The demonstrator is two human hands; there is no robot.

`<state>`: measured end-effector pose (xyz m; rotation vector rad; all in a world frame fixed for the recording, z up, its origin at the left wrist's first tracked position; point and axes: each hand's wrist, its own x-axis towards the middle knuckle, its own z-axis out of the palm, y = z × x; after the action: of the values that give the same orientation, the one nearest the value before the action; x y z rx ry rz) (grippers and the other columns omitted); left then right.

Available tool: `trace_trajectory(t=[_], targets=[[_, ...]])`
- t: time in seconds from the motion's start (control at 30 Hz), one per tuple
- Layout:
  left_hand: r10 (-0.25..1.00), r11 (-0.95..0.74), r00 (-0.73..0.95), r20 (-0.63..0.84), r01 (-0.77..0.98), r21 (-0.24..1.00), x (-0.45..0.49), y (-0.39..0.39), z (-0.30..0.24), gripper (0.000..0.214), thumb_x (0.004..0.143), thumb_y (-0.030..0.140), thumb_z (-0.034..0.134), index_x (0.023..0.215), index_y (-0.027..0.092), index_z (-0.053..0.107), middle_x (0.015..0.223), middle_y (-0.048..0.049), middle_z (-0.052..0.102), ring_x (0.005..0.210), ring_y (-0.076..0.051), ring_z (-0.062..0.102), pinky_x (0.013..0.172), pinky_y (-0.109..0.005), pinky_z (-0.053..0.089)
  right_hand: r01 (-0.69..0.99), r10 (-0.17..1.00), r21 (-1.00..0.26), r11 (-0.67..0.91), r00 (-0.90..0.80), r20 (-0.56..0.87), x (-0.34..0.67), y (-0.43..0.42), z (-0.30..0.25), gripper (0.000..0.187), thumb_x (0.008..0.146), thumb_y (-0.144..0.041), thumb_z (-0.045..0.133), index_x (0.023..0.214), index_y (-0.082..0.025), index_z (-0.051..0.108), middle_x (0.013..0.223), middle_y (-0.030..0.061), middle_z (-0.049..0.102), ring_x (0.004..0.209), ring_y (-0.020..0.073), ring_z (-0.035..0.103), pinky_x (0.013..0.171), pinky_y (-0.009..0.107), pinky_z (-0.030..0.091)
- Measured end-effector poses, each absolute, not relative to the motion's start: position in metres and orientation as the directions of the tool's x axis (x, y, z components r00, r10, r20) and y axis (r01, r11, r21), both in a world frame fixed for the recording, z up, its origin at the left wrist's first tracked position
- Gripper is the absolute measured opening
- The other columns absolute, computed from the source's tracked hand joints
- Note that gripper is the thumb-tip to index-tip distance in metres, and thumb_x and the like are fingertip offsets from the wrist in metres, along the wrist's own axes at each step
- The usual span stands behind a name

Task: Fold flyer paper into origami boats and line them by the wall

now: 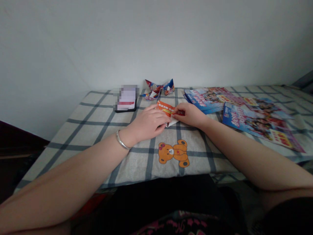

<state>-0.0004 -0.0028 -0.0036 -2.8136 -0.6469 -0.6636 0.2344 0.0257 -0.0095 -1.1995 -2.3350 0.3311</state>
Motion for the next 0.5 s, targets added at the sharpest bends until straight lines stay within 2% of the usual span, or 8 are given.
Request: trace_trajectory(t=[0.17, 0.37, 0.5], targets=[[0.324, -0.904, 0.833, 0.448, 0.412, -0.112, -0.0002, -0.0050, -0.0019, 0.025, 0.095, 0.020, 0.050, 0.107, 0.023, 0.073, 0.113, 0.0003, 0.077, 0.108, -0.019, 0.070, 0.107, -0.043, 0.044, 0.694, 0.822, -0.441, 0.569, -0.481, 0.304, 0.2337, 0.0260, -0.0096, 0.007, 0.085, -0.024, 0.066, 0.083, -0.019, 0.070, 0.079, 0.0019, 0.066, 0.070, 0.0143, 0.054, 0.066, 0.028, 0.038], [0.324, -0.892, 0.847, 0.422, 0.422, -0.162, 0.0011, -0.0062, -0.0026, 0.027, 0.093, 0.020, 0.051, 0.110, 0.022, 0.072, 0.113, -0.0027, 0.076, 0.103, -0.020, 0.071, 0.103, -0.043, 0.048, 0.734, 0.853, -0.435, 0.522, -0.443, 0.277, 0.2316, 0.0261, -0.0098, 0.007, 0.084, -0.024, 0.066, 0.080, -0.019, 0.069, 0.078, 0.0022, 0.066, 0.070, 0.0147, 0.054, 0.065, 0.028, 0.039], [0.344, -0.900, 0.843, 0.413, 0.421, -0.110, 0.0012, -0.0049, -0.0035, 0.028, 0.094, 0.020, 0.051, 0.111, 0.024, 0.073, 0.113, -0.0021, 0.076, 0.106, -0.021, 0.070, 0.102, -0.042, 0.050, 0.743, 0.855, -0.424, 0.518, -0.434, 0.284, 0.2308, 0.0261, -0.0102, 0.007, 0.084, -0.025, 0.066, 0.080, -0.019, 0.068, 0.079, 0.0027, 0.066, 0.071, 0.0149, 0.055, 0.065, 0.029, 0.039]])
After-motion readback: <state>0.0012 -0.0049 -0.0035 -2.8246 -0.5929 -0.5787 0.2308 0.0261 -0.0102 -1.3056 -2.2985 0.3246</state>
